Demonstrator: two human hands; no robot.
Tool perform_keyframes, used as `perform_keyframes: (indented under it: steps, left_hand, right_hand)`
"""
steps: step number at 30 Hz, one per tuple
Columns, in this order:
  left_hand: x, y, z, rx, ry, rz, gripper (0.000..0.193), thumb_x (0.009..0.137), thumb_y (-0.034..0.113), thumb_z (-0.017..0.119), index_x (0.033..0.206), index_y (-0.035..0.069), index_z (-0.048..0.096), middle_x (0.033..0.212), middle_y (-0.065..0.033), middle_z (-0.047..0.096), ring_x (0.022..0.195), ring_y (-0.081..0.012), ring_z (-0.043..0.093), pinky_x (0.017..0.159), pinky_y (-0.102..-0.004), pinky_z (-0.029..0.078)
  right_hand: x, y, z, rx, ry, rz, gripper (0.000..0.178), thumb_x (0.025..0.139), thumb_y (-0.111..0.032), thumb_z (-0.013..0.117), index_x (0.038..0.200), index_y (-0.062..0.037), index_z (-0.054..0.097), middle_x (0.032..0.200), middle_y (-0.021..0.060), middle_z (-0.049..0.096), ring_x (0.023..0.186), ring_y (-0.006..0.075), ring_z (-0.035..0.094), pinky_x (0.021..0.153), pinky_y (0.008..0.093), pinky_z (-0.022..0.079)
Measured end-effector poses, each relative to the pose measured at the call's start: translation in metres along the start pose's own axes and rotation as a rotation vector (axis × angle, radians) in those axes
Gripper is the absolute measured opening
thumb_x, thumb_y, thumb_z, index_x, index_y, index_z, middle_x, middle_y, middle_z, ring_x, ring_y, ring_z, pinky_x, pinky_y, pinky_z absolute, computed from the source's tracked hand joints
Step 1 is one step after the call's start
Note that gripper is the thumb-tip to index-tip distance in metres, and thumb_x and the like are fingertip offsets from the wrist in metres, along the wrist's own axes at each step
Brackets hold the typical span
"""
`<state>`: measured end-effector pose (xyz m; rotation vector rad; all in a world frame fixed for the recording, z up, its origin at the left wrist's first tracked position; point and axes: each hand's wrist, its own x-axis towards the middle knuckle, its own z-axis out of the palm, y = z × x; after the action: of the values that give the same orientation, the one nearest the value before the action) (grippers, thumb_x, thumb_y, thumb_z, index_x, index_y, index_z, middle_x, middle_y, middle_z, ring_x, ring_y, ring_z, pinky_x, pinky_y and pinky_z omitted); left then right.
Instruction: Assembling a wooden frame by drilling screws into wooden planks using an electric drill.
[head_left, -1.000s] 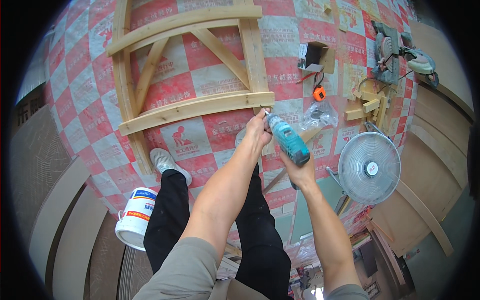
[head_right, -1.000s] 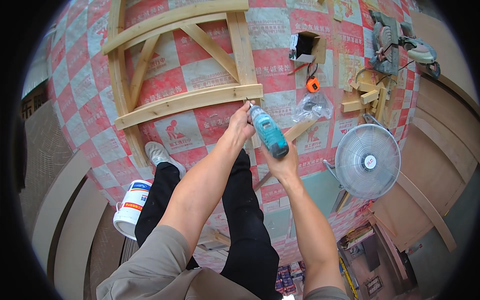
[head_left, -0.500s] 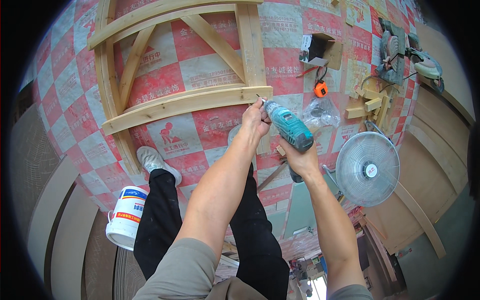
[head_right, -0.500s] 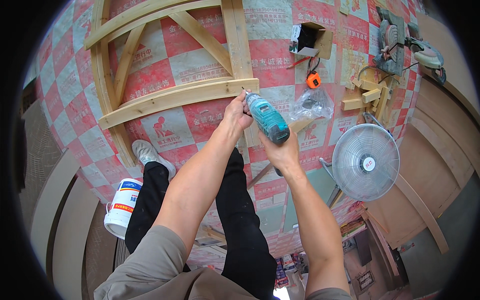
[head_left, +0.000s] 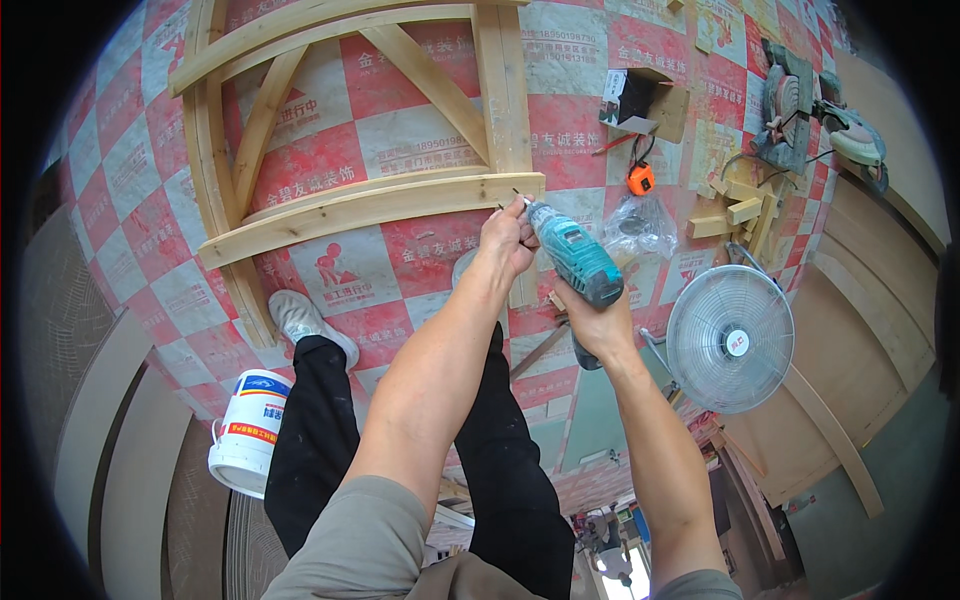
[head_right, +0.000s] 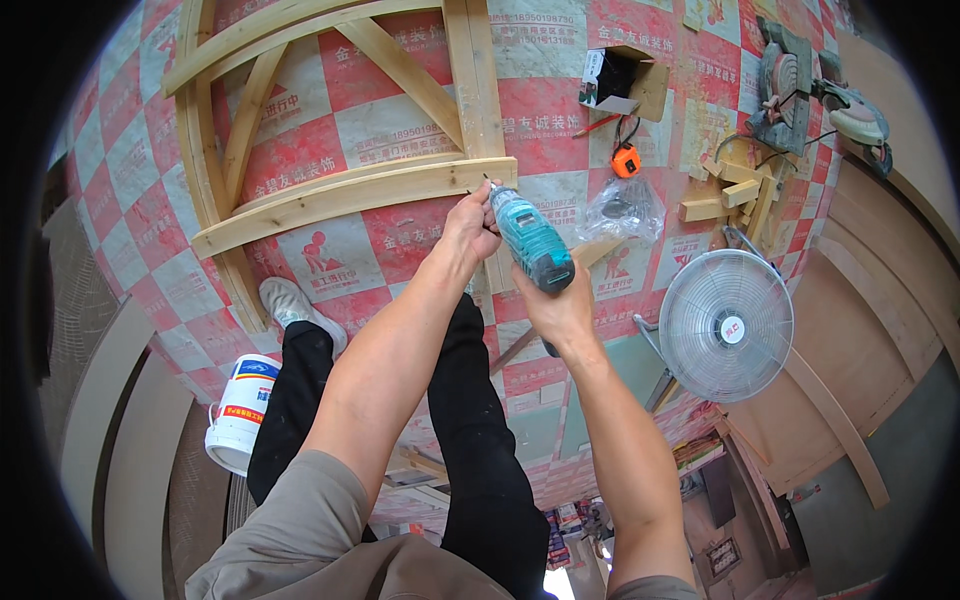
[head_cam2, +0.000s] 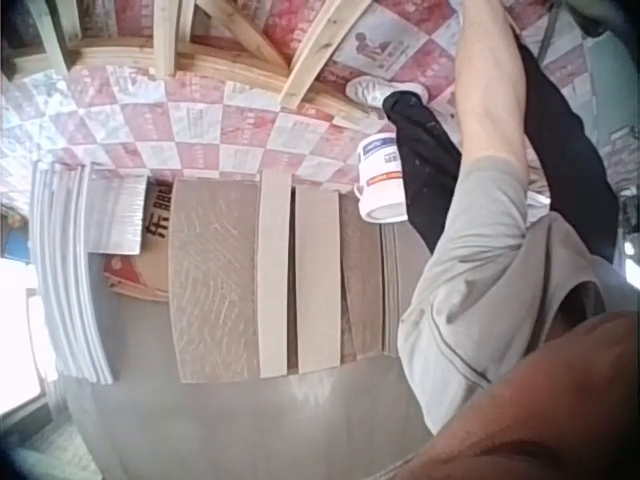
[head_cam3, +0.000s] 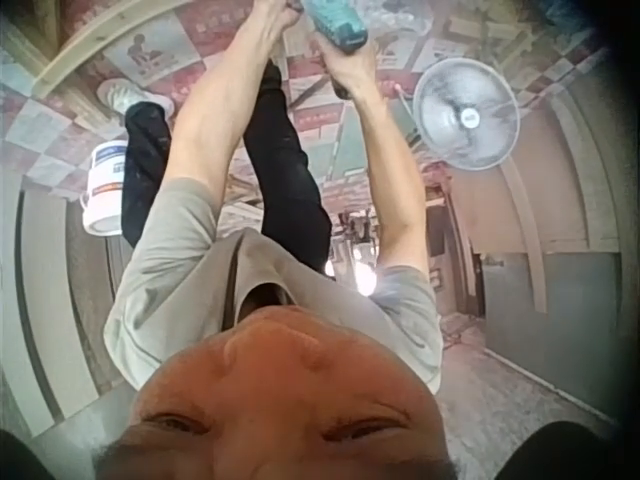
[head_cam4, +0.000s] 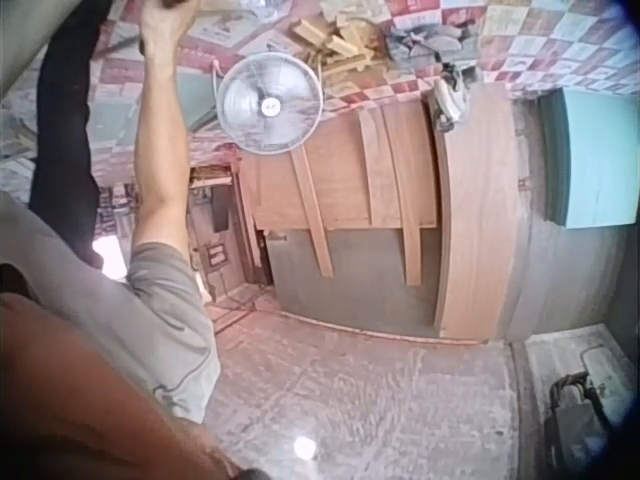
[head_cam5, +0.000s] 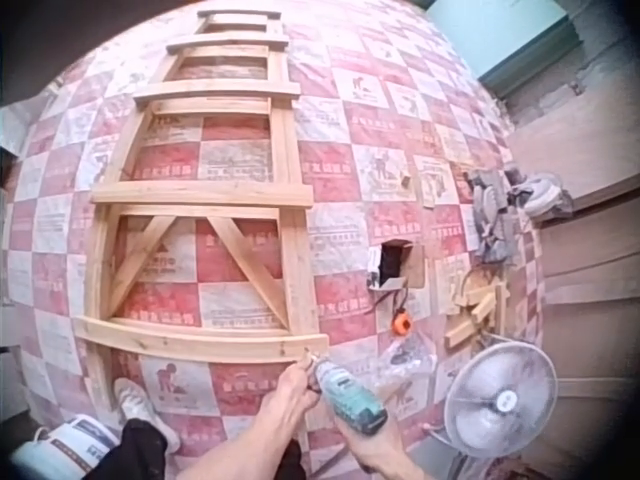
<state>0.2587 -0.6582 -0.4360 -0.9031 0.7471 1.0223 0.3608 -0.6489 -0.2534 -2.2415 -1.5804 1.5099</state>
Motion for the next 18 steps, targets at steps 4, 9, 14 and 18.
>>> perform_keyframes:
  steps: [4,9,14,18]
  left_hand:
    - [-0.002,-0.002,0.003,0.01,0.022,0.0,0.022,0.106,0.027,0.048,0.095,0.011,0.057,0.058,0.0074,0.035,0.045,-0.0072,0.027,0.043,-0.0257,0.022]
    - [-0.006,-0.002,0.005,-0.001,0.035,0.003,0.022,0.106,0.027,0.048,0.095,0.01,0.057,0.058,0.007,0.036,0.046,-0.0071,0.027,0.042,-0.0256,0.021]
    - [-0.003,-0.001,0.003,0.042,0.038,0.002,0.02,0.106,0.027,0.05,0.097,0.011,0.056,0.058,0.0074,0.033,0.046,-0.0068,0.025,0.043,-0.0257,0.02]
    - [-0.005,0.01,-0.016,0.193,0.025,0.095,0.025,0.101,0.032,0.059,0.092,0.009,0.059,0.061,0.0056,0.045,0.047,-0.0112,0.038,0.044,-0.0307,0.032]
  right_hand:
    - [0.001,0.001,-0.003,-0.013,-0.007,-0.05,0.027,0.08,-0.021,0.074,0.094,0.0011,0.068,0.08,0.014,0.071,0.076,0.0241,0.07,0.072,0.039,0.053]
    - [0.001,-0.005,-0.005,-0.02,-0.012,-0.002,0.027,0.08,-0.021,0.074,0.095,0.0007,0.069,0.08,0.0147,0.071,0.077,0.0259,0.071,0.072,0.04,0.053]
    - [0.002,-0.001,-0.002,0.002,-0.008,0.028,0.027,0.08,-0.022,0.074,0.095,0.0007,0.069,0.081,0.0148,0.071,0.078,0.0258,0.071,0.073,0.0397,0.053]
    - [0.01,-0.001,0.0,-0.078,0.0,0.012,0.031,0.078,-0.026,0.075,0.094,0.0001,0.069,0.085,0.0183,0.072,0.085,0.0337,0.071,0.075,0.0429,0.053]
